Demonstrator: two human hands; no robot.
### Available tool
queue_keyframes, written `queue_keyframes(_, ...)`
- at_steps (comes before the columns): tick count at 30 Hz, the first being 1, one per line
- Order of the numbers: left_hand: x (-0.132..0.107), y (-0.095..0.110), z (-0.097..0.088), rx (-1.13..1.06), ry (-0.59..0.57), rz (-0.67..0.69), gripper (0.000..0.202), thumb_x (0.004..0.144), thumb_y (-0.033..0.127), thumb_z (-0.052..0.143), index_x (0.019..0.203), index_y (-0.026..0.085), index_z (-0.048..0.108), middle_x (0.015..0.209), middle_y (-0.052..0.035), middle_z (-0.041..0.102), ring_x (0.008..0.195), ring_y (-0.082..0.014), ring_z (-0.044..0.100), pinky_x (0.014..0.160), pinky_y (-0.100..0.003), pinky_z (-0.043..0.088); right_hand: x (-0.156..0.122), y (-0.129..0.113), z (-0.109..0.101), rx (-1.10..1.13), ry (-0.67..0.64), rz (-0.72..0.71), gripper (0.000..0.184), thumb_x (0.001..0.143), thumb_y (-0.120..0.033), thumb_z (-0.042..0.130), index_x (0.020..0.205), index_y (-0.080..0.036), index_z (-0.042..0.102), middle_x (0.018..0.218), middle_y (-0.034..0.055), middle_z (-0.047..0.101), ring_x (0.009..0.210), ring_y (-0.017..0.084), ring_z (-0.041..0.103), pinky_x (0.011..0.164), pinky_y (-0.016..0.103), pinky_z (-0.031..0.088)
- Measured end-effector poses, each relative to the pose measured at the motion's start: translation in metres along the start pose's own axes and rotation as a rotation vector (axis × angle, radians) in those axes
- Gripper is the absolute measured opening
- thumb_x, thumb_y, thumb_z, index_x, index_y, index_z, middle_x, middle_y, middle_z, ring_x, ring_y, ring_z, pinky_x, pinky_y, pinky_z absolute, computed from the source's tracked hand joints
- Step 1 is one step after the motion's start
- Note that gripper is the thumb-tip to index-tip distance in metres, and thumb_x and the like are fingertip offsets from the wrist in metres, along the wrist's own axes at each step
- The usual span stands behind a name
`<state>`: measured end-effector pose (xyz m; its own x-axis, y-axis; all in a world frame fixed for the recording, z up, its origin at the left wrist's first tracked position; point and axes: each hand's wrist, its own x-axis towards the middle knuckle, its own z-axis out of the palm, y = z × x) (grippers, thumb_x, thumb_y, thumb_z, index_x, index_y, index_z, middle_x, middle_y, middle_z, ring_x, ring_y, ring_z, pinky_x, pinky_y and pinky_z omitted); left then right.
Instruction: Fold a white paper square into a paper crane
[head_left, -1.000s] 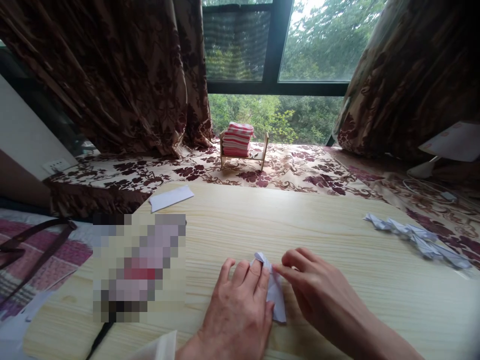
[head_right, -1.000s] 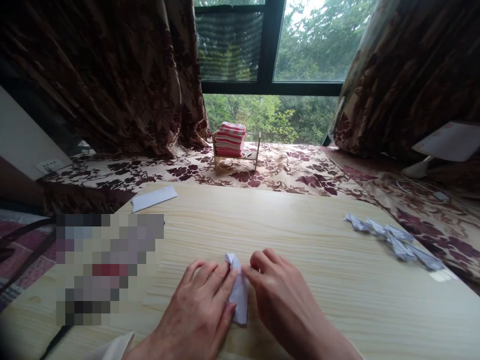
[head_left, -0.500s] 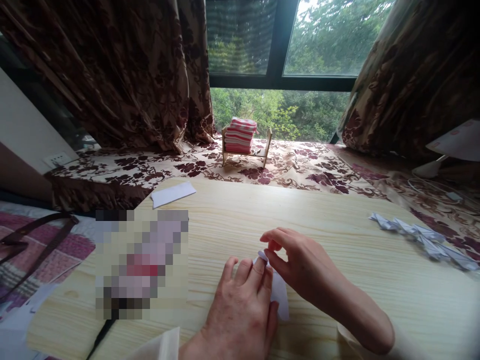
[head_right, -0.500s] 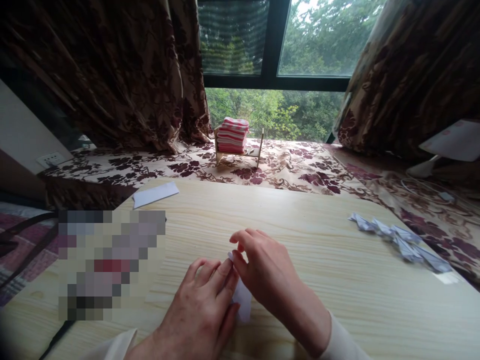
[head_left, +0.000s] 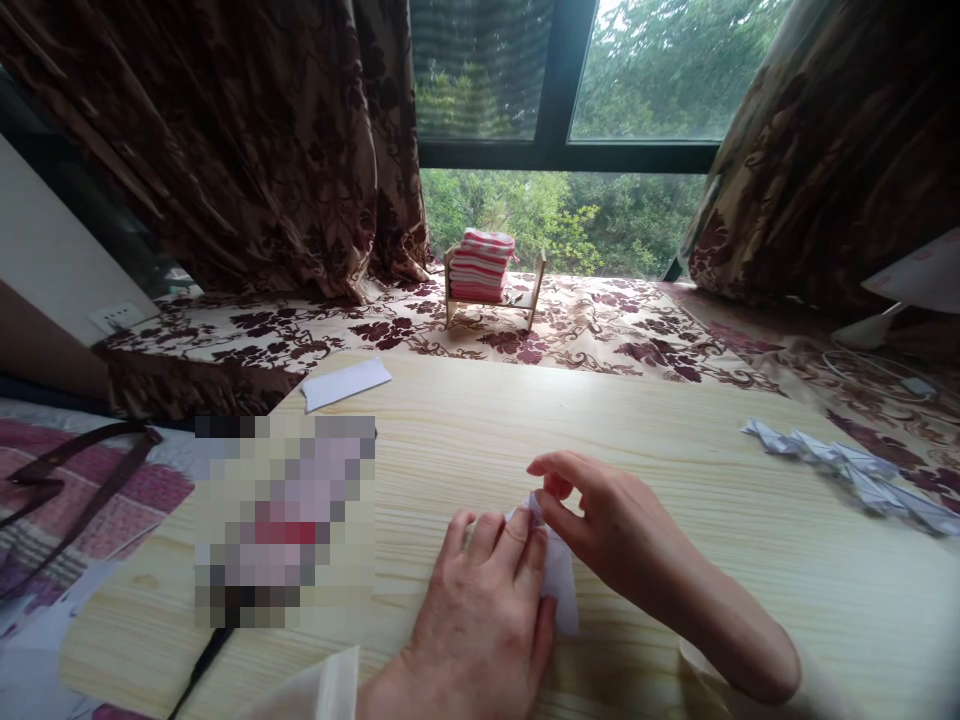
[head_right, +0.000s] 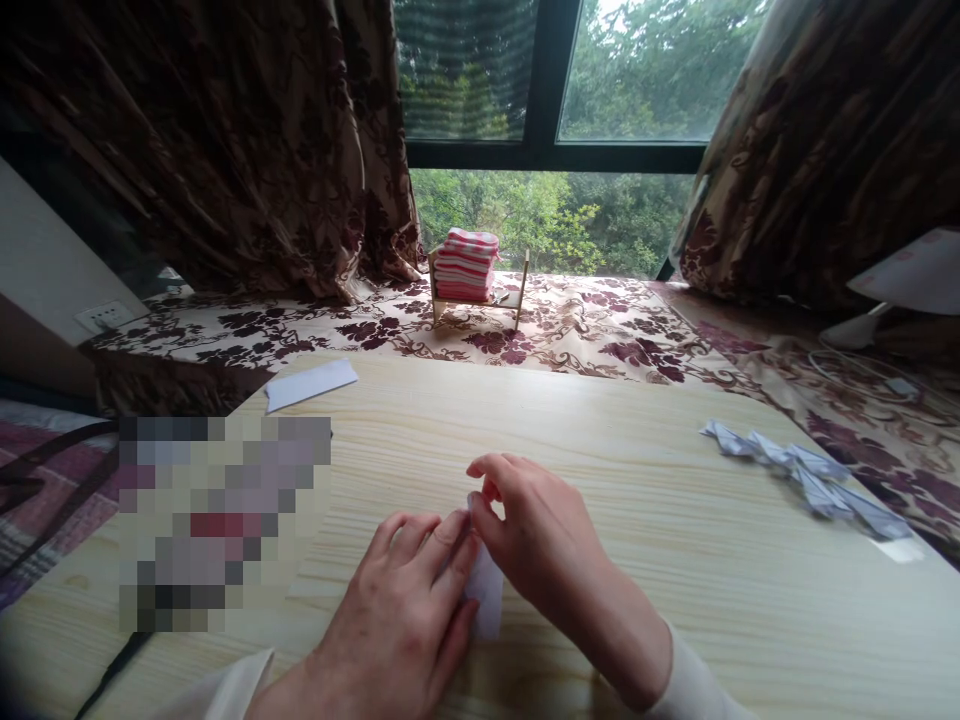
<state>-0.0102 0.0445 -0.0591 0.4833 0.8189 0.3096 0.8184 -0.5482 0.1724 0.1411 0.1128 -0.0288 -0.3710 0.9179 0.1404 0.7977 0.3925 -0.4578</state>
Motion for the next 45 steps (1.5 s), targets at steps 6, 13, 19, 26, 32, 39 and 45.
queue_keyframes(6,-0.001,0.0,-0.001,0.0,0.006,0.0,0.043,0.087,0.026,0.048,0.125,0.008,0.056,0.129,-0.0153,0.058,0.106,-0.032,0.052,0.092,-0.055,0.041,-0.003,0.011,0.0,0.022,-0.043,-0.099,0.032,0.081,-0.011,0.056,0.109,-0.024,0.065,0.1,0.0047,0.066,0.081,0.019,0.064,0.068,0.031,0.048)
queue_keyframes(13,-0.001,0.0,-0.001,0.007,0.01,0.005,0.042,0.087,0.026,0.047,0.124,0.008,0.057,0.129,-0.0165,0.058,0.106,-0.0329,0.052,0.092,-0.056,0.042,-0.002,0.015,-0.001,0.028,-0.064,-0.263,0.023,0.081,-0.008,0.059,0.093,-0.024,0.07,0.099,0.0046,0.063,0.088,0.019,0.061,0.072,0.03,0.049)
queue_keyframes(19,-0.001,0.001,0.0,-0.006,0.005,-0.008,0.045,0.087,0.027,0.048,0.127,0.008,0.055,0.128,-0.0178,0.058,0.107,-0.0332,0.051,0.092,-0.054,0.043,0.0,0.014,0.0,0.005,-0.011,-0.307,0.013,0.083,-0.012,0.06,0.083,-0.022,0.069,0.095,0.0049,0.063,0.084,0.018,0.061,0.066,0.028,0.047)
queue_keyframes(26,0.0,0.001,-0.001,-0.015,0.002,-0.016,0.042,0.086,0.025,0.049,0.124,0.008,0.056,0.122,-0.0173,0.06,0.104,-0.0328,0.052,0.091,-0.054,0.043,0.001,0.01,0.01,-0.008,0.029,-0.282,0.013,0.086,-0.014,0.057,0.084,-0.021,0.068,0.091,0.0044,0.064,0.082,0.019,0.06,0.067,0.029,0.048)
queue_keyframes(32,-0.002,0.001,0.0,-0.012,0.026,-0.021,0.041,0.085,0.027,0.05,0.123,0.01,0.057,0.126,-0.0164,0.058,0.105,-0.0319,0.052,0.092,-0.053,0.042,-0.003,0.015,0.001,0.064,0.053,-0.191,0.021,0.088,-0.027,0.056,0.107,-0.02,0.063,0.101,0.0065,0.065,0.089,0.02,0.063,0.07,0.03,0.049)
queue_keyframes(39,-0.001,0.001,-0.001,-0.005,-0.009,-0.03,0.043,0.086,0.026,0.049,0.124,0.009,0.056,0.129,-0.0176,0.057,0.106,-0.0329,0.053,0.092,-0.054,0.043,-0.005,0.012,0.001,0.012,0.026,-0.156,0.015,0.088,-0.025,0.052,0.092,-0.021,0.066,0.09,0.0046,0.066,0.075,0.017,0.063,0.061,0.027,0.045)
queue_keyframes(45,-0.002,0.001,-0.001,-0.008,-0.015,-0.034,0.043,0.087,0.027,0.048,0.126,0.009,0.056,0.13,-0.0176,0.057,0.107,-0.0331,0.052,0.092,-0.054,0.042,-0.005,0.012,0.004,0.0,0.014,-0.19,0.014,0.084,-0.015,0.054,0.086,-0.021,0.066,0.084,0.0027,0.065,0.073,0.016,0.062,0.062,0.025,0.044)
